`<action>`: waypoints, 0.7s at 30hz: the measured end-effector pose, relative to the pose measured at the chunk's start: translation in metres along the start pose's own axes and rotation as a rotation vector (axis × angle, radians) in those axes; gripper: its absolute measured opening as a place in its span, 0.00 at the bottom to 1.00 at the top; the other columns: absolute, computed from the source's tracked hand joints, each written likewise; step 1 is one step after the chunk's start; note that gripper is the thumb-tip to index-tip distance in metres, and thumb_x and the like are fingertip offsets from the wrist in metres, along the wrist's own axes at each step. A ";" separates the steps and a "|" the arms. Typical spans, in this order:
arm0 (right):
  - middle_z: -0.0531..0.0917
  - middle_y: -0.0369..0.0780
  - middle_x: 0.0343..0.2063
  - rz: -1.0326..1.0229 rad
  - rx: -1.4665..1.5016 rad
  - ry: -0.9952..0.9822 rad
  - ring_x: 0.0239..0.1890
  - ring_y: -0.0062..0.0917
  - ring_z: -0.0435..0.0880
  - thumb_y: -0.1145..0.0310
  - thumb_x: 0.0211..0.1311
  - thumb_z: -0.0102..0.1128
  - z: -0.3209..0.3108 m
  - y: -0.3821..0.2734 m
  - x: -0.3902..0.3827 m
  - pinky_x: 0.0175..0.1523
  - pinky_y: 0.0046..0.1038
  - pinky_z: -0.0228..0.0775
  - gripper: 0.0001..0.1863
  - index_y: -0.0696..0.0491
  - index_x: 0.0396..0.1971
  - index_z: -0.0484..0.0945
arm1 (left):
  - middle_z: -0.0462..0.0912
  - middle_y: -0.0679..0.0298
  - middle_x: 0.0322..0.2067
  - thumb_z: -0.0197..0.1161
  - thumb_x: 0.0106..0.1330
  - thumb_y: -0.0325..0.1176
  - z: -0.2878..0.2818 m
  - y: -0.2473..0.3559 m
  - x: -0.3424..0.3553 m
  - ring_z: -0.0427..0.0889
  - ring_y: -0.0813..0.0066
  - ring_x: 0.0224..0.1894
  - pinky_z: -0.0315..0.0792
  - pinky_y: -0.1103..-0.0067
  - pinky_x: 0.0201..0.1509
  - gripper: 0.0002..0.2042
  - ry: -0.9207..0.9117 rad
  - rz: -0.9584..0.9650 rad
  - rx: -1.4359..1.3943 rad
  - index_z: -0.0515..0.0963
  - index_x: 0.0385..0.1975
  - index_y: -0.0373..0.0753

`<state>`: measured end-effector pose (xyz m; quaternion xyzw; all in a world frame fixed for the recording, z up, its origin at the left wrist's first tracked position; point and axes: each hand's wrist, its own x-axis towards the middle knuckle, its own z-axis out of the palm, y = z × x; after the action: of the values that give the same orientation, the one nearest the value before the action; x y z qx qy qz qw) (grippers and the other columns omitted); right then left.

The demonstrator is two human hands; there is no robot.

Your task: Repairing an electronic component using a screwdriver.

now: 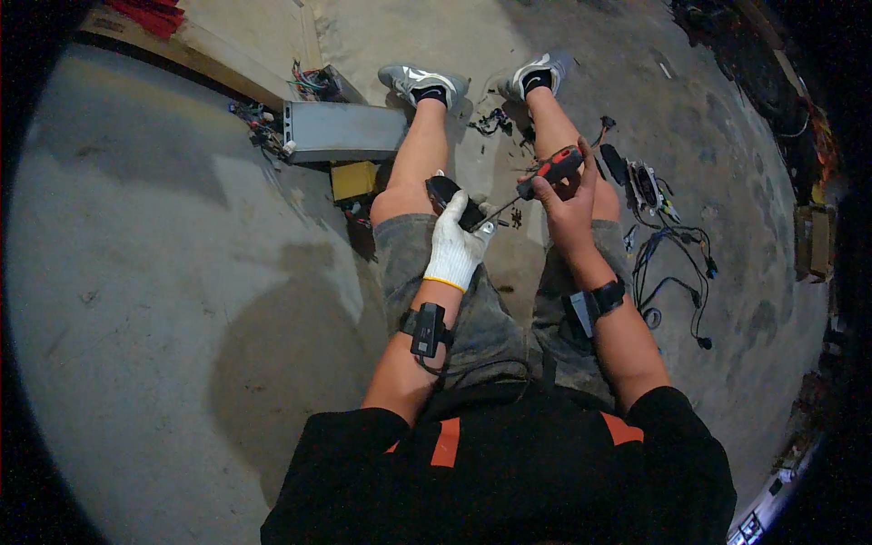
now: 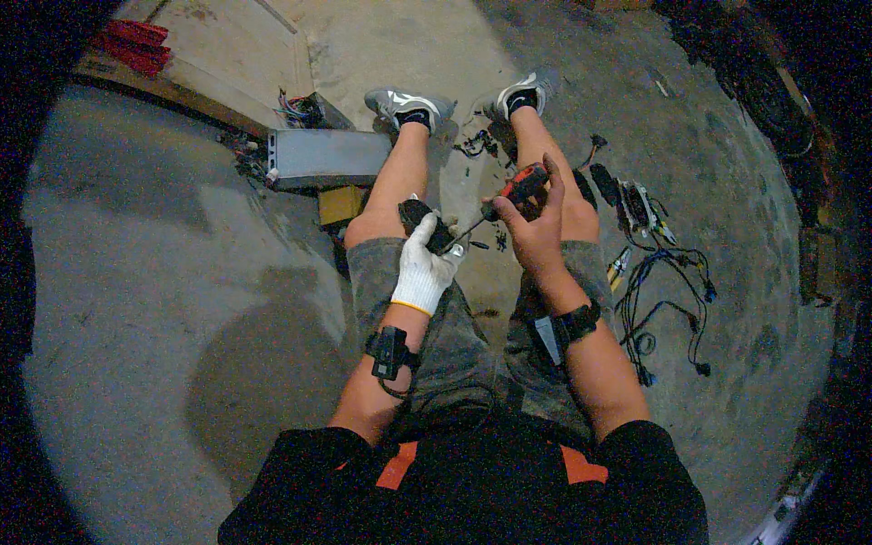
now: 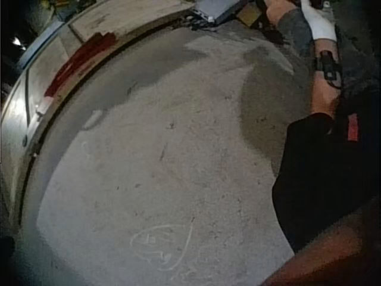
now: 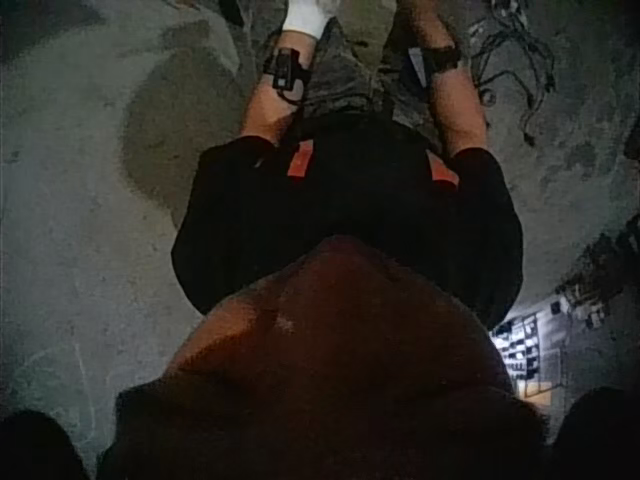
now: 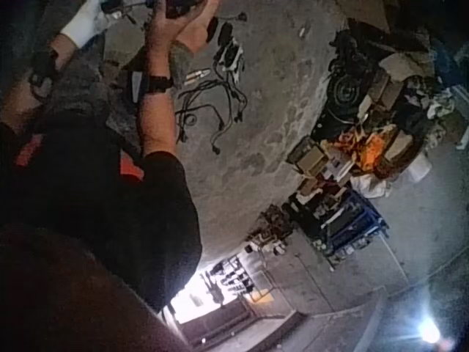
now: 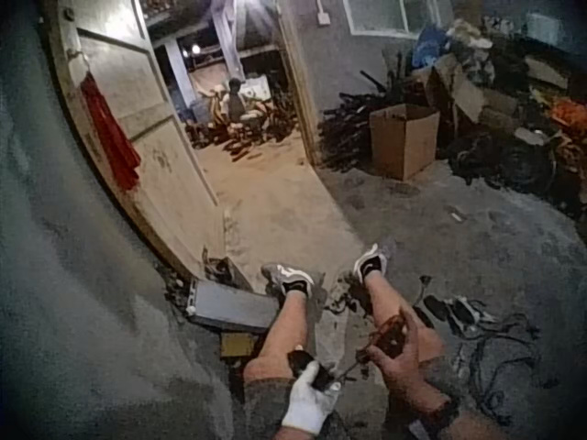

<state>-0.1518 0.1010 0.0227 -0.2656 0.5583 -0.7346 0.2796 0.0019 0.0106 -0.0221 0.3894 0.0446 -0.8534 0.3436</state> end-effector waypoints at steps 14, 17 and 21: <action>0.71 0.46 0.53 0.014 -0.156 0.079 0.51 0.31 0.77 0.72 0.58 0.68 -0.004 0.004 0.006 0.56 0.33 0.74 0.45 0.52 0.70 0.49 | 0.80 0.53 0.35 0.57 0.64 0.23 -0.008 0.001 0.005 0.80 0.60 0.36 0.78 0.63 0.47 0.07 -0.037 -0.041 0.084 0.75 0.40 0.27; 0.71 0.46 0.54 0.042 -0.237 0.105 0.52 0.32 0.77 0.71 0.57 0.68 -0.005 0.003 0.008 0.57 0.32 0.73 0.45 0.55 0.70 0.48 | 0.79 0.52 0.35 0.57 0.63 0.22 -0.004 -0.001 0.001 0.80 0.59 0.37 0.77 0.63 0.48 0.08 -0.039 -0.029 0.100 0.75 0.41 0.27; 0.71 0.46 0.53 0.077 -0.274 0.132 0.52 0.31 0.77 0.70 0.57 0.69 -0.001 0.004 0.010 0.56 0.30 0.73 0.46 0.57 0.70 0.48 | 0.80 0.53 0.36 0.56 0.63 0.21 -0.009 -0.001 0.004 0.80 0.58 0.38 0.77 0.63 0.48 0.10 -0.049 0.012 0.147 0.74 0.43 0.28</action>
<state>-0.1590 0.0944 0.0194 -0.2305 0.6803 -0.6562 0.2314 0.0047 0.0125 -0.0313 0.3928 -0.0289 -0.8615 0.3204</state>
